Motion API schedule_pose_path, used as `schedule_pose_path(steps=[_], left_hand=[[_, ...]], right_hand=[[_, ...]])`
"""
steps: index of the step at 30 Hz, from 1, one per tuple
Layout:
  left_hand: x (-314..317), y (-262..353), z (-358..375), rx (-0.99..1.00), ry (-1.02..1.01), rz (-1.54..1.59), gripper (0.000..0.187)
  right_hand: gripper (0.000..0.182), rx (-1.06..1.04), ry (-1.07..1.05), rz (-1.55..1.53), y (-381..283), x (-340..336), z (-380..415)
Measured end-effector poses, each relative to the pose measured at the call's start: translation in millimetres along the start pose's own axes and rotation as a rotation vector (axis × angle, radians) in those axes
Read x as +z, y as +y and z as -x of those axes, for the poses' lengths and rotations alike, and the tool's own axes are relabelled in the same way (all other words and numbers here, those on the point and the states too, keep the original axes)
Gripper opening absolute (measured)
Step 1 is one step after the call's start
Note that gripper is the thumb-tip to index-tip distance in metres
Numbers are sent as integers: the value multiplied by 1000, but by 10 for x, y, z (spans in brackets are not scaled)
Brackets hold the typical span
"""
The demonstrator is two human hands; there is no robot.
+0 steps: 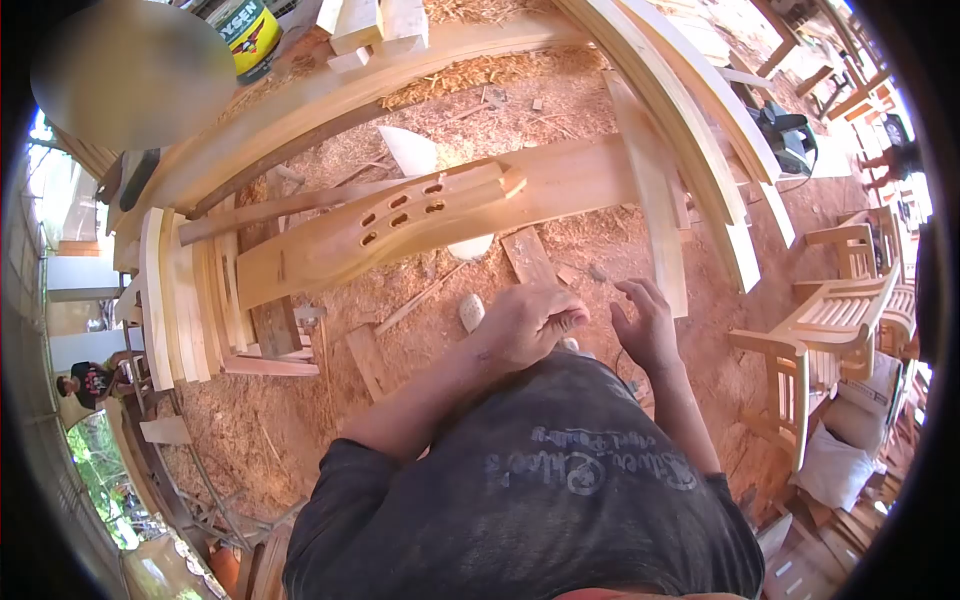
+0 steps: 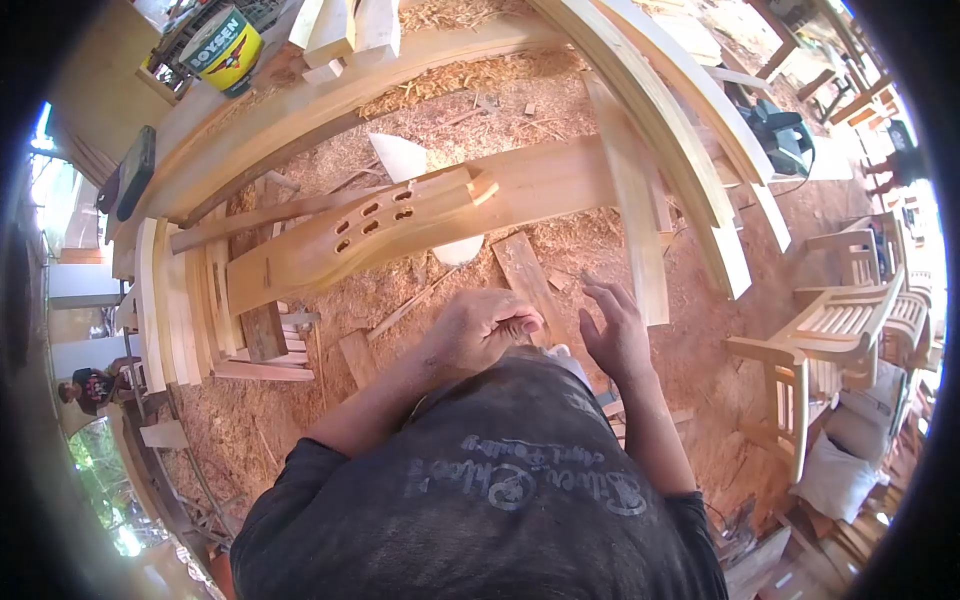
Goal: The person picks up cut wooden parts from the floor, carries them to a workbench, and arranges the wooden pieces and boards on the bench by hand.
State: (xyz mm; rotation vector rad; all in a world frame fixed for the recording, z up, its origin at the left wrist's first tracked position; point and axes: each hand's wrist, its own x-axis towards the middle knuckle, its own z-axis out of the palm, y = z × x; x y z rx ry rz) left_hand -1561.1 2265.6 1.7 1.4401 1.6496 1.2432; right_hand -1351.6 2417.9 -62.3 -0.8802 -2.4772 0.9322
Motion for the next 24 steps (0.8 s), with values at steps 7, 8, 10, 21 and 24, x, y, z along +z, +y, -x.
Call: schedule_pose_path(steps=[7, 8, 10, 21, 24], left_hand=[[745, 113, -53, -59, -183, 1, 18], [765, 120, -116, -41, -217, -1, 17], [786, 117, -275, 19, -266, -56, 15], [755, -155, -961, 236, -558, -67, 13], [776, -271, -1110, 243, -662, -54, 14]], right_hand=[[26, 177, 148, 8, 611, -697, 416], [23, 201, 206, 21, 696, -761, 472], [22, 245, 272, 79, 862, -884, 609], [32, 1218, -102, 212, 2185, 505, 3548], [20, 1602, 152, -13, 1626, 1146, 4420]])
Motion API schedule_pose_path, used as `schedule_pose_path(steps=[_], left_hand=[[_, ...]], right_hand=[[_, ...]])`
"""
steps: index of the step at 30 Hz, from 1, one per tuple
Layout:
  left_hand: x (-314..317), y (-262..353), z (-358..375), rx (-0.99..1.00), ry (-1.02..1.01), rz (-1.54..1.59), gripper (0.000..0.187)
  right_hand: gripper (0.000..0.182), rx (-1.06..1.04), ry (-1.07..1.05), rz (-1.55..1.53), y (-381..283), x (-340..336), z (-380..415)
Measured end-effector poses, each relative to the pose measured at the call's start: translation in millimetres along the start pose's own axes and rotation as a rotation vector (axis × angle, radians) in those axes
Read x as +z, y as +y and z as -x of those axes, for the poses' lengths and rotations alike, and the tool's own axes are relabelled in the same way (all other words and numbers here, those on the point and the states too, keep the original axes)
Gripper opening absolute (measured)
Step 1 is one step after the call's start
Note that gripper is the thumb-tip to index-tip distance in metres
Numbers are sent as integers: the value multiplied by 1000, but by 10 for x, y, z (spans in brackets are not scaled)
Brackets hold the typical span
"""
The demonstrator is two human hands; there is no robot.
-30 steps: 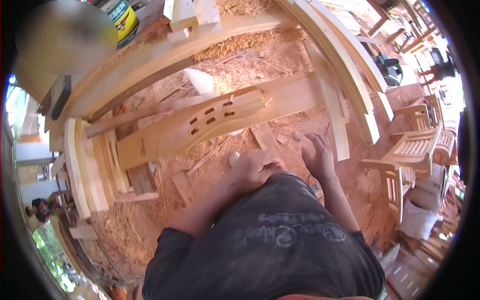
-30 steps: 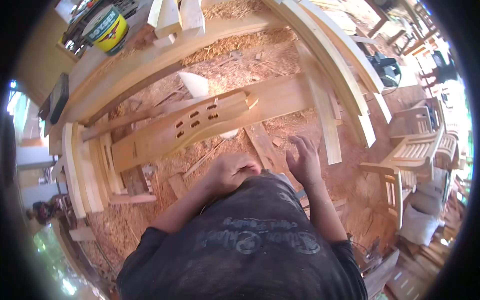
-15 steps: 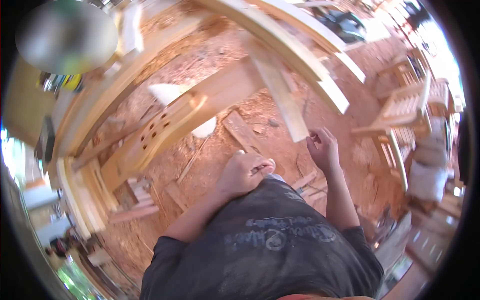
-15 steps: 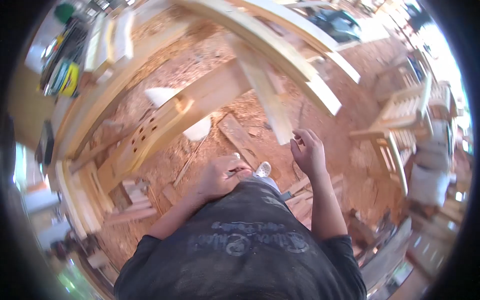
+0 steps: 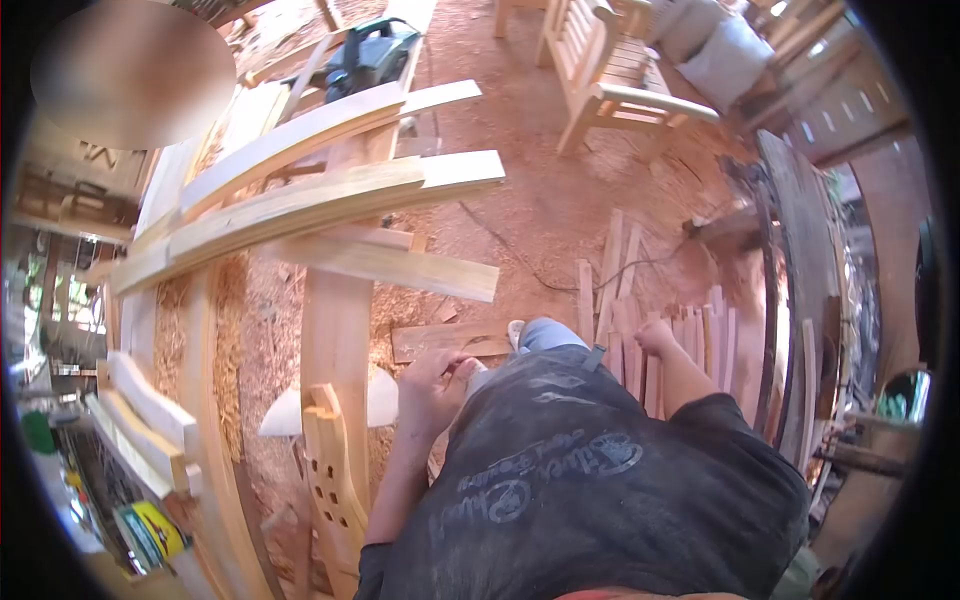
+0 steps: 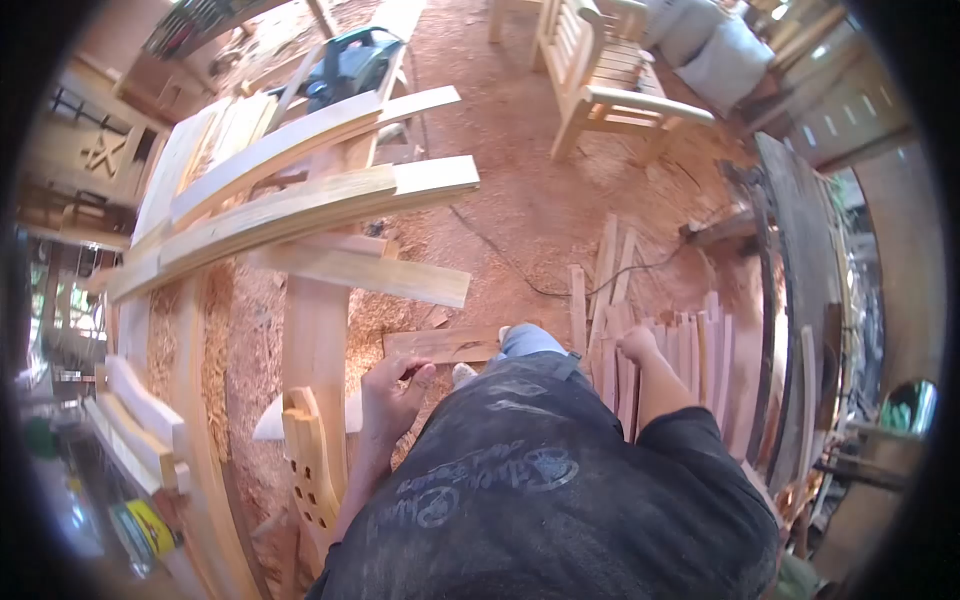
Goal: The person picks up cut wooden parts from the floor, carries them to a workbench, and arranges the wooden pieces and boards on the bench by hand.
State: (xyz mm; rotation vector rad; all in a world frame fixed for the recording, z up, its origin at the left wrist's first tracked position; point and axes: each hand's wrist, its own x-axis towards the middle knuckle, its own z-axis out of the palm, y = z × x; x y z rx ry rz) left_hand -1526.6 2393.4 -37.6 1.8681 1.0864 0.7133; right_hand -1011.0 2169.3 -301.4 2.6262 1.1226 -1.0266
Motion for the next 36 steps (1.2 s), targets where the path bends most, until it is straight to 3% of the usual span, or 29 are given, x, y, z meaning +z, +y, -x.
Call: schedule_pose_path(steps=[1, 3, 4, 8, 11, 13, 16, 20, 23, 28, 31, 33, 36], left_hand=[[-7, -16, -30, -12, -31, -2, 14], [-13, -26, -112, -21, -91, -15, 14], [-15, -47, -178, -6, -115, -13, 15], [144, -55, -587, 57, -144, -38, 15], [365, 78, -980, 43, -152, 1, 15], [601, 136, -1263, 46, -160, 3, 16], [1008, 304, -1788, 27, -210, -2, 16], [1638, 669, -2509, -30, -170, 55, 14], [2044, 876, -3049, 76, -179, 23, 14], [2333, 1231, -3756, 61, -208, 16, 15], [2385, 1174, -4063, 63, -242, -16, 15], [2388, 1122, -4321, 78, -234, -22, 15], [2419, 1026, -4711, 92, -211, 3, 15]], right_hand=[[19, 241, -68, -459, -82, -104, 459], [20, 253, -73, -563, 93, 158, 807], [20, 319, -240, -668, 296, 398, 777], [19, 312, -329, -590, -21, 402, 893], [26, 186, -285, -493, -424, 51, 478], [31, 13, -170, -407, -478, -178, -34], [32, -82, -31, -408, -510, -814, -751], [34, -44, 24, -298, -320, -1789, -1598], [35, -90, 101, -259, -53, -2432, -2256], [24, -5, 214, -688, -43, -3332, -2914], [22, -38, 167, -707, -21, -3150, -3201], [21, -75, 115, -584, 226, -2640, -3526], [16, 22, -259, -489, -33, -2768, -3193]])
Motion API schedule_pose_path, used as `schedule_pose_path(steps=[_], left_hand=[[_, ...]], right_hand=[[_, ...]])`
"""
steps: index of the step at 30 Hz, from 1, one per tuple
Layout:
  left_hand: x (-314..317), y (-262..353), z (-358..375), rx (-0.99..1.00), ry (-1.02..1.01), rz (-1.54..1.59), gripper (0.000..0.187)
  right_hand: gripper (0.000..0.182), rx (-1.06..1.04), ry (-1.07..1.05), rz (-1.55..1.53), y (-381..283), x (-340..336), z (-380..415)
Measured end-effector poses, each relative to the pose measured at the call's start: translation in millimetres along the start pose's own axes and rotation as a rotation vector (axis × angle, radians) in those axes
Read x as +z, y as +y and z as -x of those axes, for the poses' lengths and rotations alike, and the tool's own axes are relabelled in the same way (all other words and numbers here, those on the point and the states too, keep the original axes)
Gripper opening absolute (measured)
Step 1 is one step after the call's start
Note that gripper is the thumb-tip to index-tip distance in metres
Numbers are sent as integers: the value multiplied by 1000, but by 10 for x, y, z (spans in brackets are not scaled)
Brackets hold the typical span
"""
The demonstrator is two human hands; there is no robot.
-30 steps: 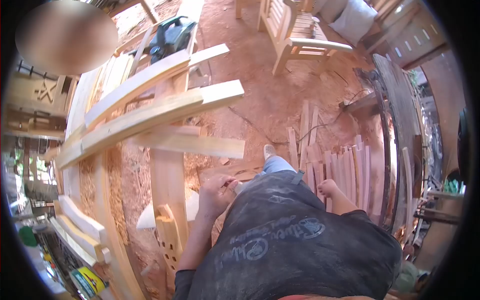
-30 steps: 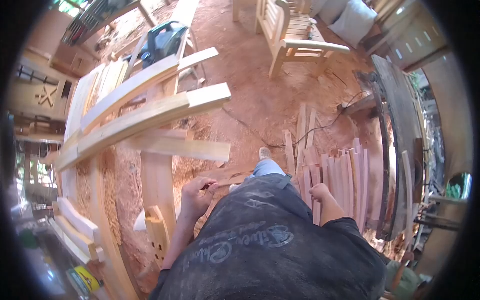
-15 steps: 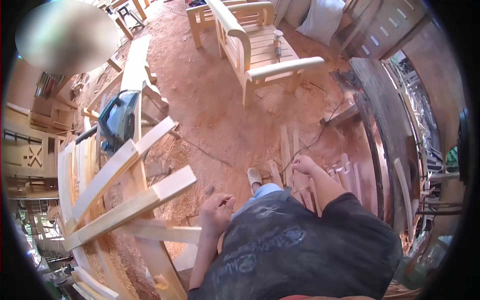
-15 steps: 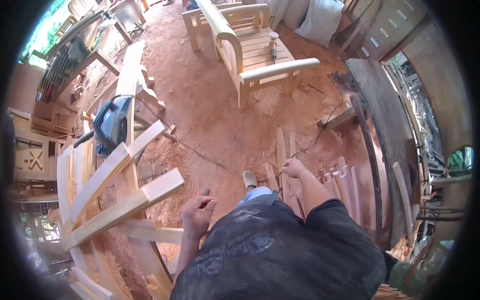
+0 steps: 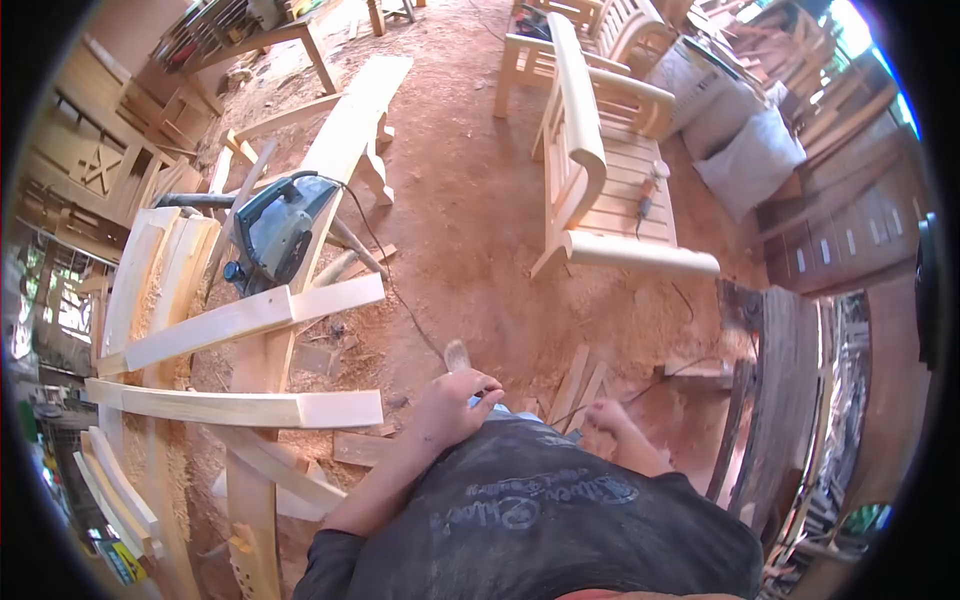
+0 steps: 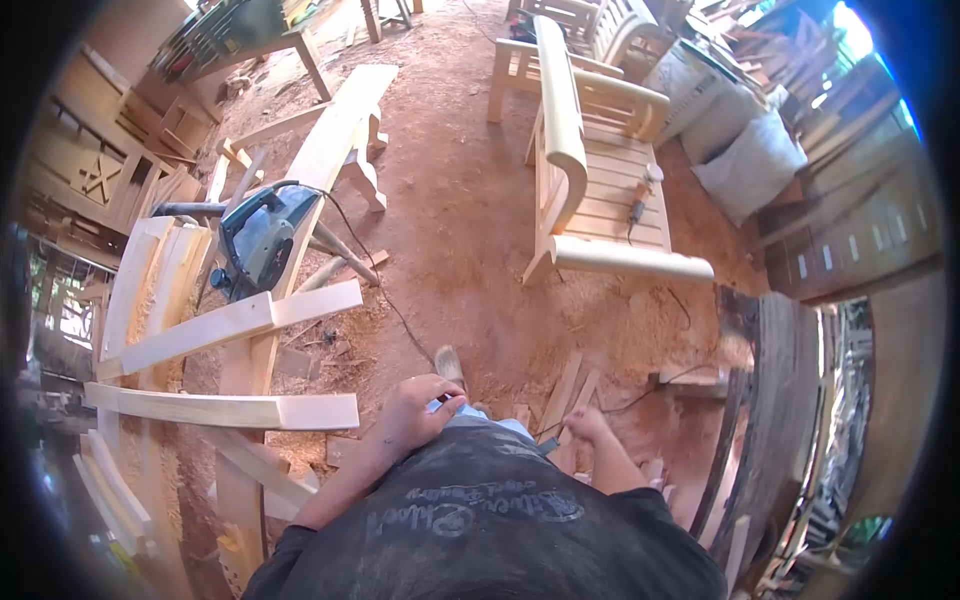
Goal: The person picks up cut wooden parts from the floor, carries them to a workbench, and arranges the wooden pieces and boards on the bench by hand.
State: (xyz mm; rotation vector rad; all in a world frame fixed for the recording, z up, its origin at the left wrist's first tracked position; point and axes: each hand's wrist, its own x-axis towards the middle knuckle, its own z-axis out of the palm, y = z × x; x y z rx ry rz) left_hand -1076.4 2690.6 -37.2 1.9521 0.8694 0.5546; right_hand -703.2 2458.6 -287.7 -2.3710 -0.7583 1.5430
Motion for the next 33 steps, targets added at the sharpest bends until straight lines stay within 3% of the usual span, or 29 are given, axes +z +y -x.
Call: schedule_pose_path(steps=[1, 4, 8, 11, 15, 20, 23, 29, 31, 33], left_hand=[[-19, -50, -145, -13, 9, 18, 15], [-131, -242, -591, -31, -27, 57, 17], [-402, -546, -1244, 64, -35, 13, 17], [-777, -549, -1680, 87, 35, -24, 15], [-1171, -570, -1951, -26, 235, 73, 16], [-1282, -792, -1826, -157, 509, -196, 15], [-1149, -670, -1646, -397, 637, -180, 14], [-506, -443, -1675, -662, 844, -126, 17], [-322, -341, -1717, -687, 923, -69, 16], [-223, -236, -1667, -767, 1028, -126, 17]], right_hand=[[16, 7, -86, 95, 36, 26, -66], [16, 249, -84, -96, -257, -66, -55], [16, 197, 81, -157, -839, -510, -313], [15, 17, 204, -85, -1295, -823, -818], [20, -48, 131, -12, -2372, -1083, -1310], [30, -219, -196, 337, -3606, -1114, -2291], [33, -427, -367, 524, -4429, -919, -2809], [27, -910, -547, 768, -5908, -369, -3077], [24, -1018, -530, 731, -6453, -219, -2673], [21, -1016, -677, 394, -6999, -177, -1960]])
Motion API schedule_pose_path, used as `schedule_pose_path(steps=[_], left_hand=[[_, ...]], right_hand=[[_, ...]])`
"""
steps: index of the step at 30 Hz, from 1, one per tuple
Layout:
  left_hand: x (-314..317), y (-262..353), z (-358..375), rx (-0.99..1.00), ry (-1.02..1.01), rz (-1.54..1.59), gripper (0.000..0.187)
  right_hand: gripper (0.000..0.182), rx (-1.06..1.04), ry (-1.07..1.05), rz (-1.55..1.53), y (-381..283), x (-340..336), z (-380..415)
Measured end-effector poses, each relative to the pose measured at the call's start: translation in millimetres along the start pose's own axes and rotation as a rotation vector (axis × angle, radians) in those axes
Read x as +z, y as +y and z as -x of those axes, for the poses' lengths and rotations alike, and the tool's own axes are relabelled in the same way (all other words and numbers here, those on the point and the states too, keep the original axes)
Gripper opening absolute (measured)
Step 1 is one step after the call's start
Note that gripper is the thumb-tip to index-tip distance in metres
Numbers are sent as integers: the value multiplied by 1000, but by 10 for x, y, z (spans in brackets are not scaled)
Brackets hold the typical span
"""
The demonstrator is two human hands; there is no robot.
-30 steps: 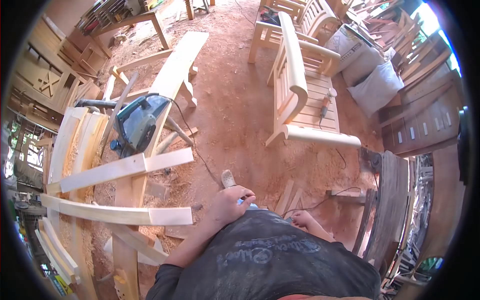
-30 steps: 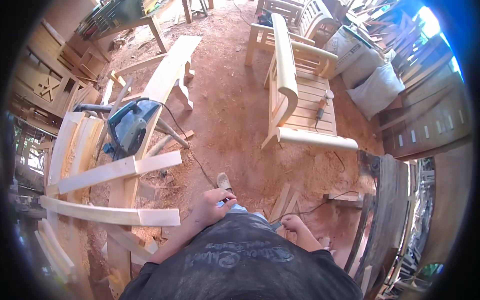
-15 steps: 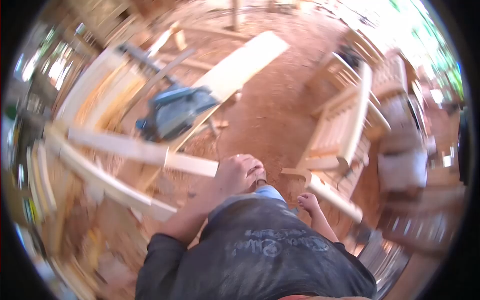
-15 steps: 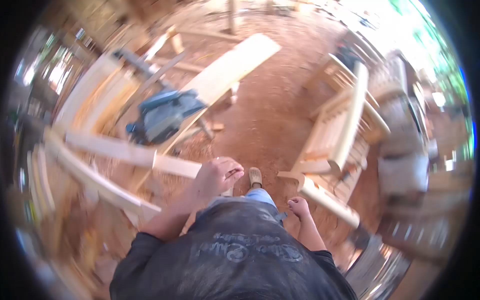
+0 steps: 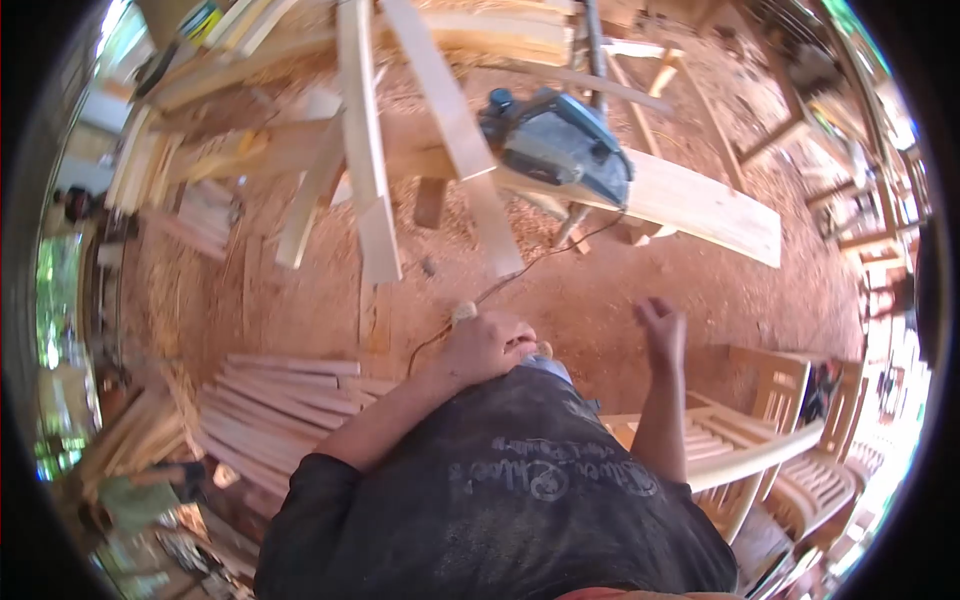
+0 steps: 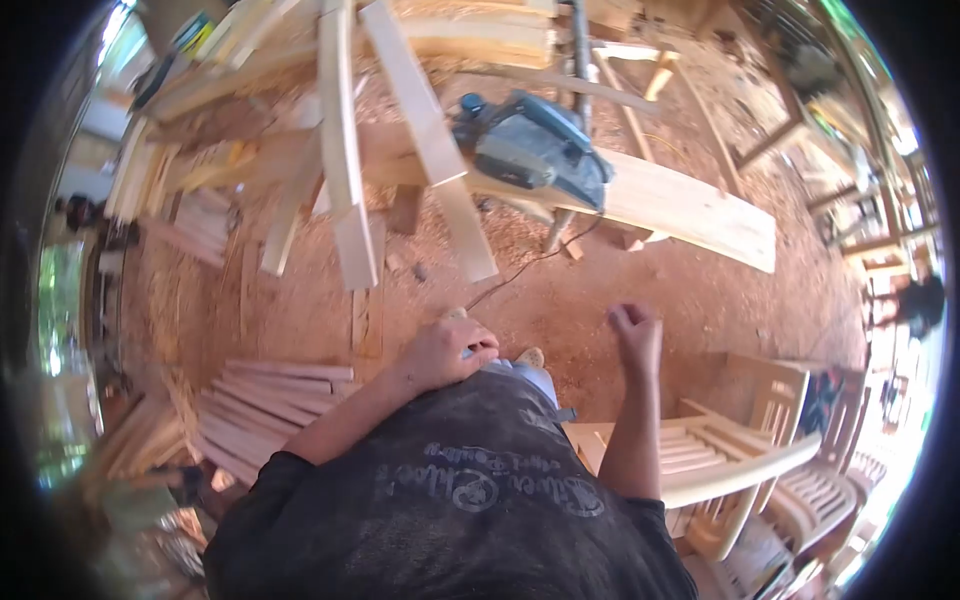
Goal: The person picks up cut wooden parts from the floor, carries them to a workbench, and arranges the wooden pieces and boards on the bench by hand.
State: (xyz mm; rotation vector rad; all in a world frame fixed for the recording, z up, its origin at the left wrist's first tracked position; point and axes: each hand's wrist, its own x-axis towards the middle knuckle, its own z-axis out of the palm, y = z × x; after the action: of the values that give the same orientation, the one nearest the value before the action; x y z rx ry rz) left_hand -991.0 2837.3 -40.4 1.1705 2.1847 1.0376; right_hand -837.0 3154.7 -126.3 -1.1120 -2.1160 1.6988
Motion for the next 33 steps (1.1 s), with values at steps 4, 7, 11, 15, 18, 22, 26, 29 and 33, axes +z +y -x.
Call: schedule_pose_path(steps=[4, 7, 11, 15, 18, 22, 26, 29, 33], left_hand=[[-69, -57, 304, -91, 105, -55, 17], [-144, -72, 448, -171, 119, 41, 16], [-446, -400, 714, -141, 200, -30, 15], [-864, -879, 1169, -196, 228, 15, 17], [-1235, -1230, 1407, -192, 286, 21, 19], [-1611, -1645, 1632, -205, 235, 1, 21], [-1967, -1919, 1753, -187, 209, -36, 21], [-2091, -2159, 1783, -199, 220, -10, 21], [-2190, -2228, 1711, -225, 265, 36, 20]], right_hand=[[13, -809, -110, -209, -2119, -300, 370], [9, -1285, -591, -591, -2969, -730, 883], [6, -1532, -779, -266, -3887, -216, 1628], [8, -1564, -833, -172, -4291, 527, 1965], [11, -1570, -840, -104, -4485, 1031, 2116], [16, -1459, -709, 123, -4319, 1668, 1879], [25, -1128, -537, 91, -3512, 2884, 1374], [10, -563, -478, 154, -2577, 3440, 1323], [14, -230, -592, 216, -2154, 3647, 1467]])
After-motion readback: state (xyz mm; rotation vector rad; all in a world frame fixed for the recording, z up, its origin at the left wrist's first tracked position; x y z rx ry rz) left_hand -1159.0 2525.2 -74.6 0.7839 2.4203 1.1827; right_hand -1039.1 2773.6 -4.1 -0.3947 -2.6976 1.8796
